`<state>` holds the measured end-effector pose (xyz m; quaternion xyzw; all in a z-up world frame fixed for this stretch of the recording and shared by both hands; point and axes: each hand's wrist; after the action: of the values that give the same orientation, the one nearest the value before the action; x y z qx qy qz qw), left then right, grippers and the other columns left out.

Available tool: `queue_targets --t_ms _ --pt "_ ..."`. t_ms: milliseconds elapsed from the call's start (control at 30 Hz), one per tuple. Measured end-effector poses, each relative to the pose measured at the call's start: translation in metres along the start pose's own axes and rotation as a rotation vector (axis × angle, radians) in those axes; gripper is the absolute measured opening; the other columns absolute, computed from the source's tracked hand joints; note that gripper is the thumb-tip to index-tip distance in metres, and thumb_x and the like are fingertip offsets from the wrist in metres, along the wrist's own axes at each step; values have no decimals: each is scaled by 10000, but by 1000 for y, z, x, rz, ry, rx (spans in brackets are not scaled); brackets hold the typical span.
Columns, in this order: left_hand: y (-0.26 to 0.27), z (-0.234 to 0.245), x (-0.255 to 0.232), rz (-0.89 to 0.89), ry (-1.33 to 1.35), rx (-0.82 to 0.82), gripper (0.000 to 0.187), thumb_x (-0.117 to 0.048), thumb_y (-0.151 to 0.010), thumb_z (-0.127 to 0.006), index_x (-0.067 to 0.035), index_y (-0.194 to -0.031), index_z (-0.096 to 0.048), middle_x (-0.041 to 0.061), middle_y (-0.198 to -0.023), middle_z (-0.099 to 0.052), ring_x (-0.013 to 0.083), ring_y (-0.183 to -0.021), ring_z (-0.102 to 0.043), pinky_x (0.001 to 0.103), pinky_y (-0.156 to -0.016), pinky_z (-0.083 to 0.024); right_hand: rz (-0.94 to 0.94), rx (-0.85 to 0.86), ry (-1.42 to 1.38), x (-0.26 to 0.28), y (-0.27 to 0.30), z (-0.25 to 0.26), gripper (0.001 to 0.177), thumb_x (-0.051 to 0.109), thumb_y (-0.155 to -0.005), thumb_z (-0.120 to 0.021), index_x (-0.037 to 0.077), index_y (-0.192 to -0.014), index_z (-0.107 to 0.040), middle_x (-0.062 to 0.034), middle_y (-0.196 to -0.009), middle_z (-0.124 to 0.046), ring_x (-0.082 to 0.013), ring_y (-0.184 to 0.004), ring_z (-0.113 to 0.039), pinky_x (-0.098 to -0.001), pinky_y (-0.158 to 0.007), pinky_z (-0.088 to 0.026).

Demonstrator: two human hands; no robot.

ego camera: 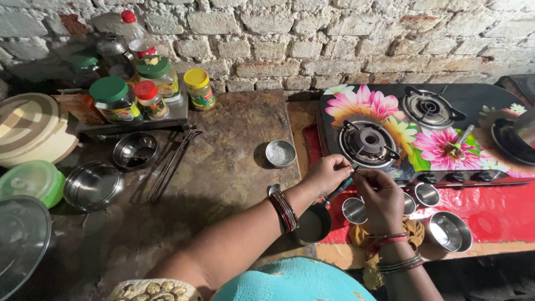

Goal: The person wipes small metal cups and tumblers dry with a cloth and arranges them in a row on the counter beside the gas stove, then strikes a match and lights the burner under a pot of milk.

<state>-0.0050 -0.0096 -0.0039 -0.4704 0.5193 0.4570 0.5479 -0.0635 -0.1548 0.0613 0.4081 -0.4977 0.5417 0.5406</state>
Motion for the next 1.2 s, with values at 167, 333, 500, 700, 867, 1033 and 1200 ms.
queue_targets --t_ms 167,333,500,700,867,1033,1200 --pt "4 -2 -11 83 -260 -61 139 -203 -954 -673 -70 -950 -714 -10 -742 -672 117 -703 -657 286 -660 -515 45 18 76 5 -1 1 167 53 -921 -711 -46 -1055 -714 -70 -940 -750 -102 -823 -683 -240 -740 -557" --pt "-11 -16 16 173 242 -29 162 -189 -1024 -640 -49 -973 -702 -7 -777 -675 85 -660 -592 261 -578 -481 -106 58 -441 -10 -4 -3 128 33 -989 -665 -59 -1076 -685 -99 -980 -717 -140 -822 -681 -274 -766 -564" --pt "-20 -19 31 270 524 0 171 -205 -1034 -622 -54 -975 -675 24 -747 -673 90 -564 -586 250 -501 -461 -202 156 -841 -36 -12 -3 114 49 -1005 -627 -25 -1082 -667 -86 -972 -713 -155 -821 -674 -268 -762 -549" --pt "-9 -18 12 302 501 -15 173 -209 -1034 -613 -49 -991 -664 15 -777 -668 91 -610 -599 256 -548 -498 -248 151 -834 -37 -13 -2 150 79 -1018 -627 -15 -1126 -671 -78 -966 -708 -148 -813 -666 -256 -739 -536" --pt "-9 -4 4 238 273 69 151 -174 -954 -723 -59 -1034 -666 -5 -878 -698 59 -739 -622 233 -659 -511 -220 77 -560 -13 -8 5 204 78 -977 -639 -42 -1135 -684 -78 -1031 -732 -143 -893 -706 -265 -815 -578" --pt "-24 -1 21 179 79 128 144 -134 -919 -716 -32 -1018 -692 20 -893 -707 80 -772 -633 264 -694 -530 -116 26 -316 1 -5 7 194 53 -959 -689 -54 -1118 -716 -90 -1017 -751 -133 -898 -713 -257 -805 -560" --pt "-29 -2 35 162 158 179 126 -77 -930 -697 -14 -1039 -706 23 -917 -717 91 -824 -650 275 -747 -551 -107 63 -219 -2 -17 17 194 54 -924 -708 -37 -1093 -734 -74 -1002 -764 -116 -886 -718 -242 -799 -568"
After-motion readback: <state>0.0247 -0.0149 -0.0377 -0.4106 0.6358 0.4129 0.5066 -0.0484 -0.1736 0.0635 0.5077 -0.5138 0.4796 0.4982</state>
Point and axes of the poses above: each hand's wrist, its own y-axis away from the middle knuckle, its own z-axis out of the back of the hand, x = y × z
